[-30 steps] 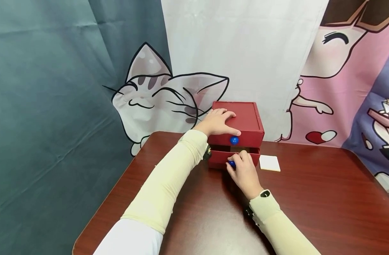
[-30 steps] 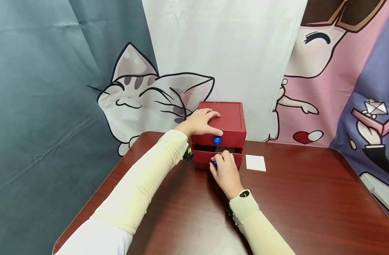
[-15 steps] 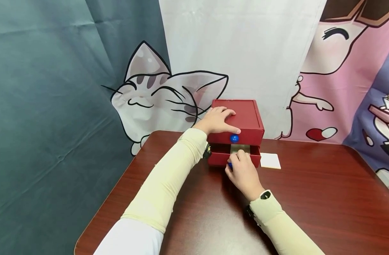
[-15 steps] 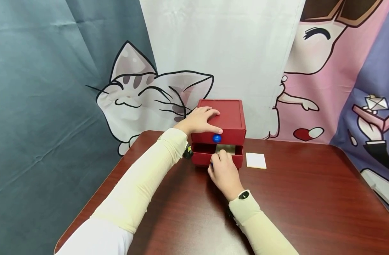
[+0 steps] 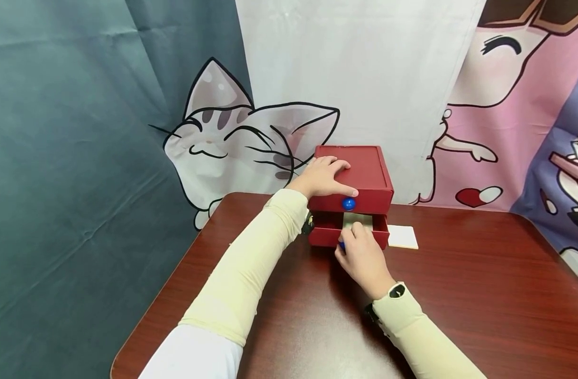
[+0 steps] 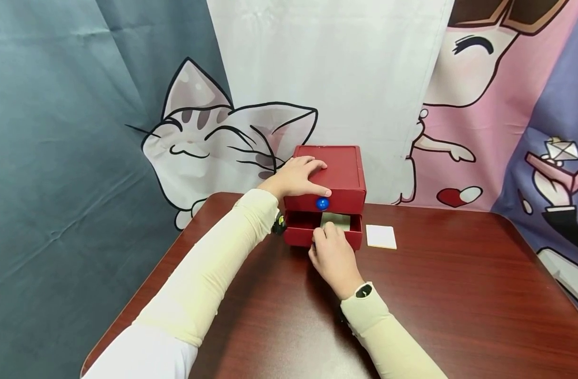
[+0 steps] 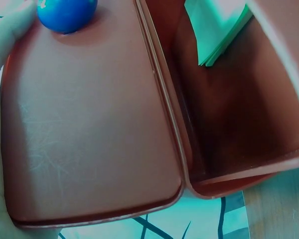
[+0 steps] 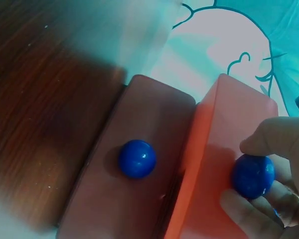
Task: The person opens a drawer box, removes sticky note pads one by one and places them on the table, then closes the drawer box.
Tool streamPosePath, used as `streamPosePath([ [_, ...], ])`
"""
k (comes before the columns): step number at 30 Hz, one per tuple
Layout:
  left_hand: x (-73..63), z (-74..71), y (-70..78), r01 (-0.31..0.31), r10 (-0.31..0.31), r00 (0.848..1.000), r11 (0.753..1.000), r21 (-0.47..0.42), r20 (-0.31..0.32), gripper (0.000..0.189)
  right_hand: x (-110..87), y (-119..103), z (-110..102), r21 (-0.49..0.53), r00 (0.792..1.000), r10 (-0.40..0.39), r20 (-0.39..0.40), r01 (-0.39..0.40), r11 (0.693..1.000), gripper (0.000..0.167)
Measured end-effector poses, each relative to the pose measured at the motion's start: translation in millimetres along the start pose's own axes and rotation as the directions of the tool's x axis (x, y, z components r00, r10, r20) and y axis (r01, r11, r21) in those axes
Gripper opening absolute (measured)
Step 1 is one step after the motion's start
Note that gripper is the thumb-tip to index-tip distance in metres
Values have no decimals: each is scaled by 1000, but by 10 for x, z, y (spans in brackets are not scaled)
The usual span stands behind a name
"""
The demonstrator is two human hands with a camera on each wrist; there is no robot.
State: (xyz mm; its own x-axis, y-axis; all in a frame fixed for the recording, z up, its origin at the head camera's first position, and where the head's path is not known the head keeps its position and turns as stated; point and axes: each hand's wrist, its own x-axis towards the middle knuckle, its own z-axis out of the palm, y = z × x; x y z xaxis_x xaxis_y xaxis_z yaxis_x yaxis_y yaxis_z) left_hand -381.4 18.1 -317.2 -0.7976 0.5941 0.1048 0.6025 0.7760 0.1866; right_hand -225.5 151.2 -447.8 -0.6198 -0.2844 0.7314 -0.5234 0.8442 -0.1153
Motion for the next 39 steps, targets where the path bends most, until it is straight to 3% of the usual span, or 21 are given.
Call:
streamPosePath([
  [10,-26,-19,16,-2,2,1000,1000,-9,-4,83,37,-116,-134,-22,992,34,119,-32,999,31],
  [26,-22,-15,22,-1,1,1000,1000,-4,-5,83,13,-275,-202,-101,982,102,161,-86,991,26],
  [39,-21,-34,23,-5,5,1000,1000,-4,-5,83,24,-377,-285,-150,977,100,190,-72,986,28],
])
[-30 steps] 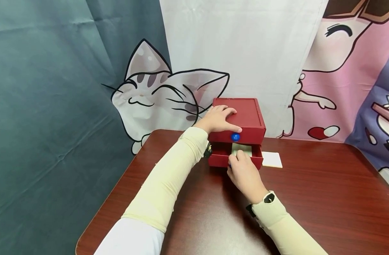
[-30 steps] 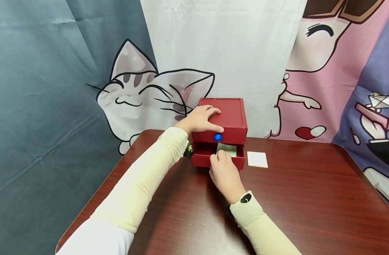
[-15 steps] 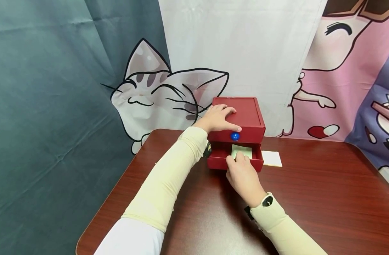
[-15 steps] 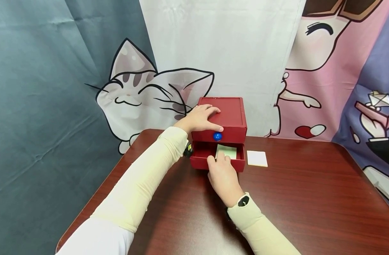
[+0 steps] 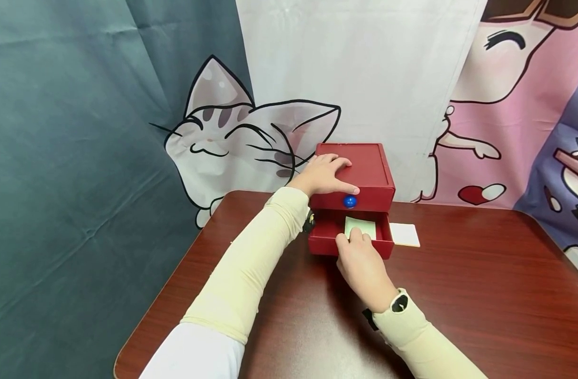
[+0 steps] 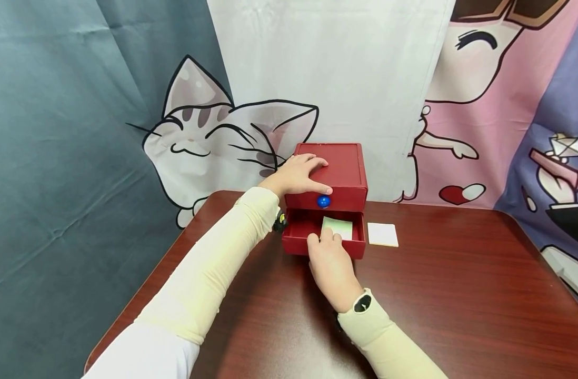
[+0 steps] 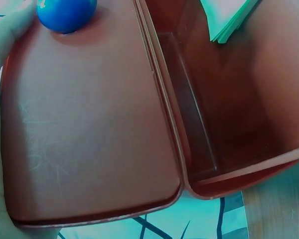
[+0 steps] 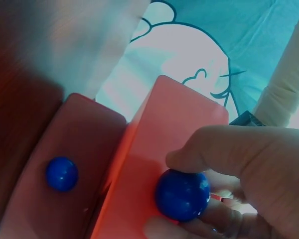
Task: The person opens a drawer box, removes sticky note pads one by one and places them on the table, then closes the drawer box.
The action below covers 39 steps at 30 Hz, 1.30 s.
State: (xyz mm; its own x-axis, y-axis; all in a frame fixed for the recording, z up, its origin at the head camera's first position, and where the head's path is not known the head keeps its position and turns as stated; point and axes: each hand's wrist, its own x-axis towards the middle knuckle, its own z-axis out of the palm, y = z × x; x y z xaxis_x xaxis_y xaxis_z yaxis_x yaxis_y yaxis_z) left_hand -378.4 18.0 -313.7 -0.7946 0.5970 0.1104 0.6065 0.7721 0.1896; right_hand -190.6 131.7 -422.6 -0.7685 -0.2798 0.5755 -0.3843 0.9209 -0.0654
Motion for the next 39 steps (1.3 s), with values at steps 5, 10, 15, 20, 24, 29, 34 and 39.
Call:
streamPosePath([
  [5,2,-9,1,2,-2,1000,1000,1,1,83,-7,-17,-10,-18,1000,-11,-19,10,1000,26],
  [10,0,-9,-1,3,-3,1000,1000,2,2,83,-13,-36,-23,-34,1000,-18,-25,17,999,26],
  [15,-6,-7,-3,-3,3,1000,1000,4,-2,82,-33,-67,-39,-32,1000,-12,-19,12,999,27],
  [20,-11,-2,-6,-4,4,1000,1000,1,-2,82,-58,-100,-54,-29,1000,-1,-5,1,1000,28],
  [24,-16,-10,-4,-2,2,1000,1000,0,-1,82,-58,-117,-87,-23,999,27,32,-26,999,27],
  [29,-25,-37,5,2,-2,1000,1000,1,2,82,-38,-123,-218,-31,990,55,129,-51,998,36],
  [34,-18,-46,18,3,-3,1000,1000,3,-6,81,-10,-77,-408,-28,989,17,145,-13,1000,38],
  [39,1,-5,5,4,-4,1000,1000,2,-5,81,88,65,-612,3,999,-21,41,21,1000,24],
])
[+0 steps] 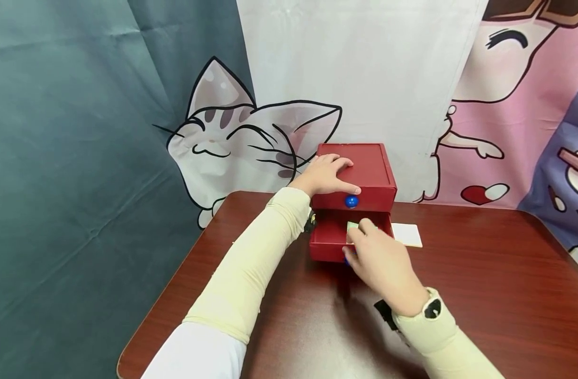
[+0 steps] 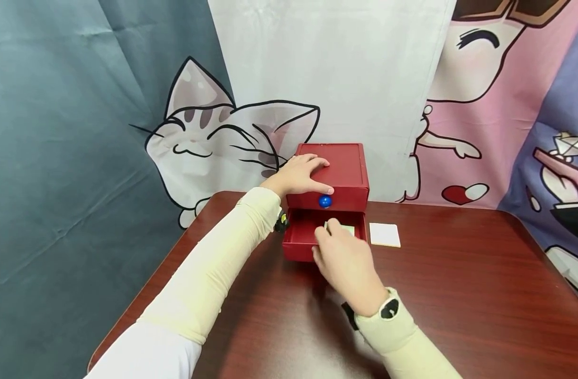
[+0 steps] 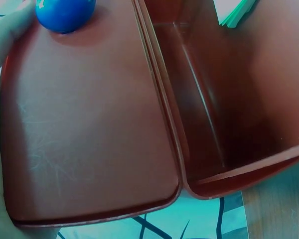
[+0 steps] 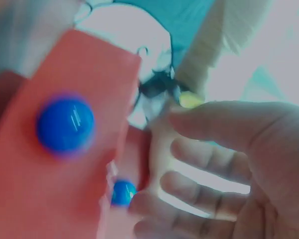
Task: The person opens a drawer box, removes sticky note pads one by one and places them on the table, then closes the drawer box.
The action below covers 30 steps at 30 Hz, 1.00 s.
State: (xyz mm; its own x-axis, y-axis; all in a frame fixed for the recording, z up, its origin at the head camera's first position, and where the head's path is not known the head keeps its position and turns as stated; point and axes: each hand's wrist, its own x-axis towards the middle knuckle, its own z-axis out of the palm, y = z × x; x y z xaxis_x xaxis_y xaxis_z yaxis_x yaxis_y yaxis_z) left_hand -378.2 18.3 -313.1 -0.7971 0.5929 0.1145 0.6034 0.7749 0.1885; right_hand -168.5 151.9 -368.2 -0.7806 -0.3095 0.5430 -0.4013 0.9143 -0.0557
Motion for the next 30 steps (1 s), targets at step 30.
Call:
streamPosePath([
  [30,-3,7,3,-8,8,1000,1000,-8,-7,81,613,1008,426,179,741,-342,578,293,939,26],
])
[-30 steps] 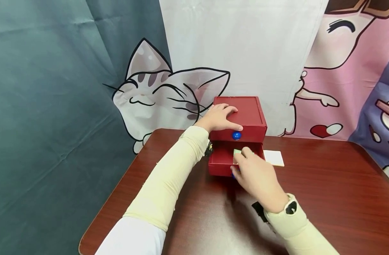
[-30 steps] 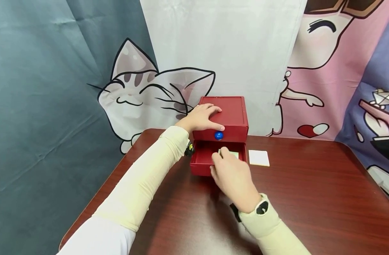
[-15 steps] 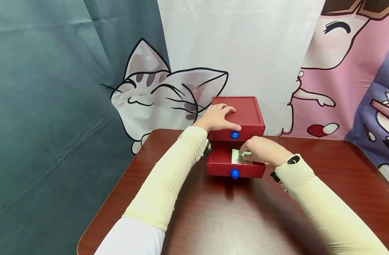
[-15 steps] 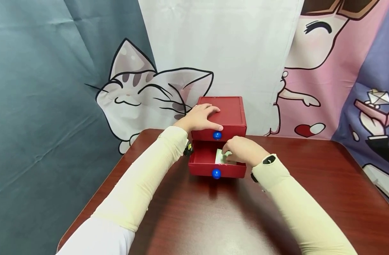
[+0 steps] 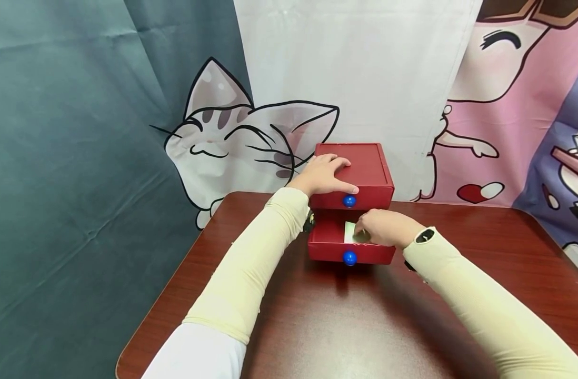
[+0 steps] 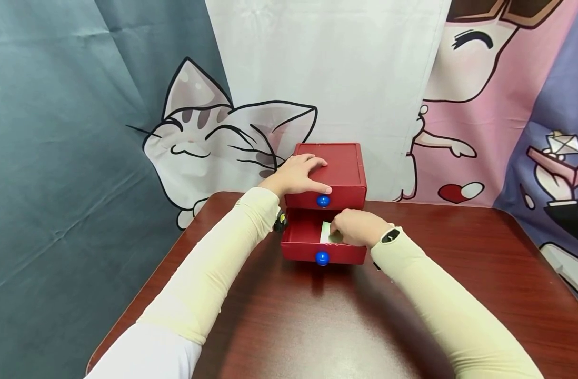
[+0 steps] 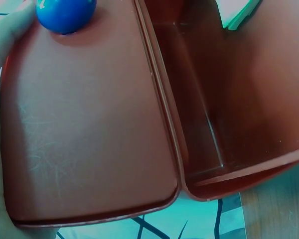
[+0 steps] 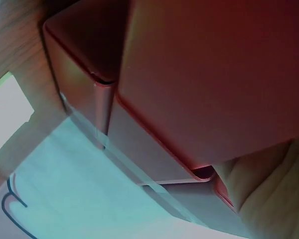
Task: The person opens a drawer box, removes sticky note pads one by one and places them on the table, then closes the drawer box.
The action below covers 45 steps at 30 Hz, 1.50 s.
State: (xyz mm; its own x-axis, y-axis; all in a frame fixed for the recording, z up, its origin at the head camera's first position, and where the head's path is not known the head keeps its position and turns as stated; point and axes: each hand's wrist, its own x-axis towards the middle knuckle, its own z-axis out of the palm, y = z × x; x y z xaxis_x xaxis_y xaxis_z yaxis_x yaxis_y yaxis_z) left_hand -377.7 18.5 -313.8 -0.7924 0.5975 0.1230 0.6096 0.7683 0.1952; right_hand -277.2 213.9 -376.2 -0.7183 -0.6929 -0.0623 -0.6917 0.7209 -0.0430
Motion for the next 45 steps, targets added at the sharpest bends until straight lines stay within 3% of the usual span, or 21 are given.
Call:
streamPosePath([
  [10,-2,9,1,7,-7,1000,1000,-5,1,82,34,20,67,-82,997,-51,-64,46,996,28],
  [20,4,8,-20,5,-5,1000,1000,-1,-1,81,34,26,35,99,998,29,-47,-25,995,49],
  [27,-24,-5,-6,9,-9,1000,1000,-19,3,82,23,14,-22,139,998,49,-49,-42,989,31],
  [32,-14,-13,4,1,-1,1000,1000,-15,-1,80,-9,-9,-93,111,992,62,-111,-50,993,18],
  [37,-10,-25,10,-6,6,1000,1000,3,0,80,-51,-22,-141,55,982,26,-187,-16,998,23],
  [45,-13,-28,9,-8,8,1000,1000,14,7,81,-109,-5,-158,-22,943,14,-332,-22,999,13],
])
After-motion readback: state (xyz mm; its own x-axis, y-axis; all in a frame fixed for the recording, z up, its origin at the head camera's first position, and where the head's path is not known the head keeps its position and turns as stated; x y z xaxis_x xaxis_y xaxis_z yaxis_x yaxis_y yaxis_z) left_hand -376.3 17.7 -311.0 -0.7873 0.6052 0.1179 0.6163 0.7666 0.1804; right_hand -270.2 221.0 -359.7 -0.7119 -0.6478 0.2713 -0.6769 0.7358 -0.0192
